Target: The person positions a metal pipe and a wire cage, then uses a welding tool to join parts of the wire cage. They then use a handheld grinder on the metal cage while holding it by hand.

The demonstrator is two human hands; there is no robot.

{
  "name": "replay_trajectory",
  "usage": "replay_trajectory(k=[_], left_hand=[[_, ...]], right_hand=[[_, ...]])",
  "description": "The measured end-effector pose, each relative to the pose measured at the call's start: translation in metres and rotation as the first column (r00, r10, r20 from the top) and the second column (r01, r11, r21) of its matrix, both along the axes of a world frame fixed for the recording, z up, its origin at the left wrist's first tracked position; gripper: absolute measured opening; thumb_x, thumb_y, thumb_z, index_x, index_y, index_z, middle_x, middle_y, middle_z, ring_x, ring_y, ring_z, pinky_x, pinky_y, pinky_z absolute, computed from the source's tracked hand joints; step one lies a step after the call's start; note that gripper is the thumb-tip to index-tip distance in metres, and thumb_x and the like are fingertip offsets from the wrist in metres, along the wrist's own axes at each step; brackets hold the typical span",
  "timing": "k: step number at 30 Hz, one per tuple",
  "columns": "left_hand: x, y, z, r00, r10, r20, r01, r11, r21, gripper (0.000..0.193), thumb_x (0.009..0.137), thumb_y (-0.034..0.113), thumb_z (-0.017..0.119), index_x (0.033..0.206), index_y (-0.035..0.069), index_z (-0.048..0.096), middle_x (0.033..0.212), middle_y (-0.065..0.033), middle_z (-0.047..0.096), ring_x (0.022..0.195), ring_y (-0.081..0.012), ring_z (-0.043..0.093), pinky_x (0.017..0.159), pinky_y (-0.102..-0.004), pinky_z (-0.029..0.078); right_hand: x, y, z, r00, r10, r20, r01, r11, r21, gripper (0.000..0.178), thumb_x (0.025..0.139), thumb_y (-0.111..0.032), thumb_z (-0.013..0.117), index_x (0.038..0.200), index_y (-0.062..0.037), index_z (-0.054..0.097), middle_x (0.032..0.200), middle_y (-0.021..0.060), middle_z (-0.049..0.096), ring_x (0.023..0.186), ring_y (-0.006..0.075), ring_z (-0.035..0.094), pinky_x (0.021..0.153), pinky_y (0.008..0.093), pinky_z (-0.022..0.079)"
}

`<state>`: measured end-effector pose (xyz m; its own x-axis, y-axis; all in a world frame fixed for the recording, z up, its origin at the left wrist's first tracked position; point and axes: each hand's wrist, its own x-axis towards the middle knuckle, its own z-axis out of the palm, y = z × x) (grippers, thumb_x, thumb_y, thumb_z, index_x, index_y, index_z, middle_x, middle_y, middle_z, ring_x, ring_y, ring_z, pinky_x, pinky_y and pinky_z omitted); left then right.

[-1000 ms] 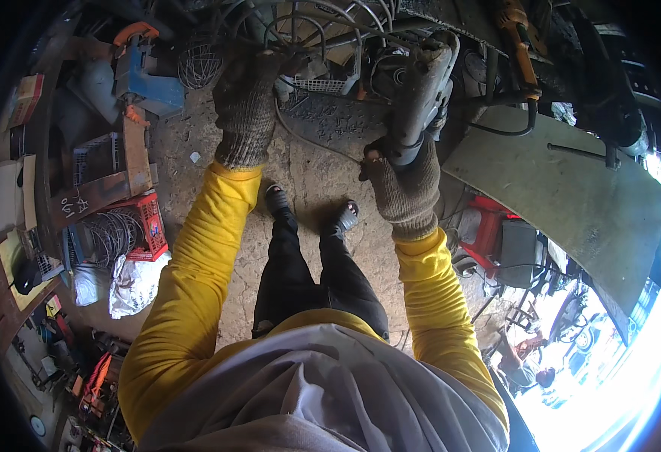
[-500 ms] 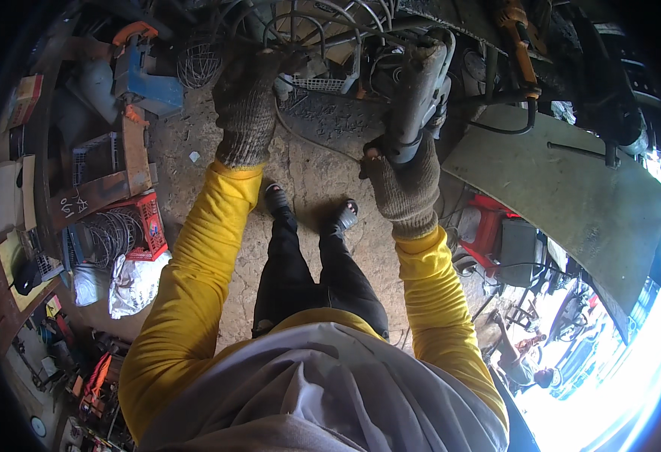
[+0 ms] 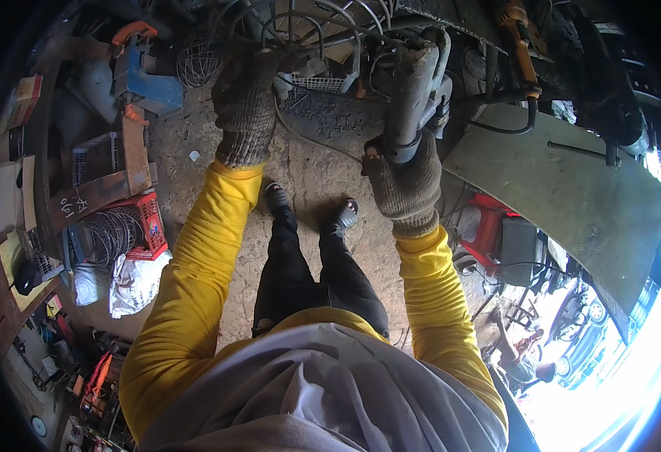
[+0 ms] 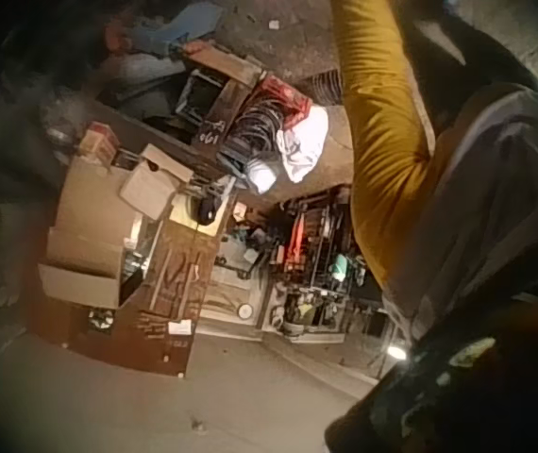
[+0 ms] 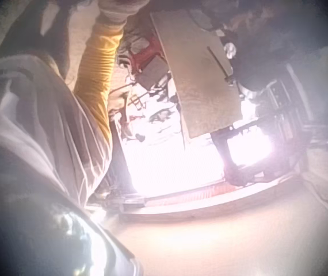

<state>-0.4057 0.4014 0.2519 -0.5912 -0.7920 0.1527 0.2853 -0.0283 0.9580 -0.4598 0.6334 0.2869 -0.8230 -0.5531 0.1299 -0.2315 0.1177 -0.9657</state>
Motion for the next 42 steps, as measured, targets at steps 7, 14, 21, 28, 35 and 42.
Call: replay_trajectory(k=[7,14,21,28,35,42], left_hand=[[0.0,0.002,0.003,0.997,0.036,0.071,-0.04,0.998,0.051,0.025,0.09,0.016,0.074,0.108,-0.002,0.069,0.099,-0.0126,0.074,0.089,-0.0194,0.073,0.083,-0.0287,0.059],[0.001,0.006,0.006,0.997,0.057,0.052,-0.057,0.998,-0.002,0.025,0.093,0.016,0.072,0.11,-0.001,0.069,0.097,-0.0094,0.075,0.088,-0.0168,0.073,0.079,-0.0283,0.058],[0.004,0.001,-0.001,0.969,-0.005,0.248,0.006,1.0,-0.001,0.022,0.096,0.014,0.066,0.117,0.007,0.068,0.103,-0.0091,0.073,0.089,-0.0169,0.073,0.076,-0.0277,0.057],[0.0,-0.007,-0.034,0.986,0.072,0.149,-0.042,0.979,-0.2,0.024,0.096,0.02,0.069,0.114,0.004,0.069,0.1,-0.008,0.074,0.087,-0.0155,0.072,0.075,-0.0266,0.055],[0.001,-0.001,-0.018,1.0,0.003,0.004,-0.003,0.994,0.107,0.027,0.093,0.018,0.072,0.113,0.001,0.068,0.103,-0.0095,0.074,0.089,-0.0175,0.072,0.078,-0.0286,0.057],[0.0,0.002,-0.008,0.993,-0.03,-0.116,0.047,0.988,0.147,0.028,0.092,0.013,0.071,0.116,-0.003,0.066,0.104,-0.0124,0.073,0.09,-0.0202,0.072,0.082,-0.029,0.058]], right_hand=[[-0.001,-0.001,0.003,0.998,-0.014,-0.065,0.018,0.998,0.052,0.029,0.086,-0.008,0.071,0.108,0.0013,0.054,0.081,0.0075,0.068,0.069,0.0139,0.068,0.064,0.0279,0.054],[-0.002,-0.008,0.02,0.981,-0.188,0.046,0.193,0.97,-0.147,0.04,0.089,-0.008,0.066,0.124,0.003,0.049,0.085,0.0081,0.065,0.068,0.013,0.064,0.06,0.0265,0.051],[-0.062,-0.01,0.053,0.883,-0.427,-0.194,0.466,0.845,0.263,0.035,0.086,-0.018,0.07,0.111,0.002,0.057,0.089,0.0097,0.066,0.076,0.0156,0.065,0.069,0.0314,0.053],[-0.093,-0.019,0.069,0.867,-0.346,-0.358,0.49,0.72,0.491,0.051,0.084,-0.037,0.071,0.117,-0.0006,0.059,0.099,0.019,0.069,0.09,0.0312,0.069,0.081,0.0423,0.052],[-0.1,-0.033,0.076,0.881,-0.23,-0.414,0.449,0.682,0.577,0.056,0.085,-0.043,0.067,0.123,-0.0032,0.057,0.108,0.0244,0.068,0.106,0.0422,0.065,0.089,0.0498,0.05],[-0.111,-0.034,0.076,0.881,-0.153,-0.447,0.431,0.649,0.627,0.054,0.088,-0.045,0.064,0.121,-0.003,0.058,0.107,0.026,0.068,0.106,0.0425,0.065,0.088,0.0497,0.051]])
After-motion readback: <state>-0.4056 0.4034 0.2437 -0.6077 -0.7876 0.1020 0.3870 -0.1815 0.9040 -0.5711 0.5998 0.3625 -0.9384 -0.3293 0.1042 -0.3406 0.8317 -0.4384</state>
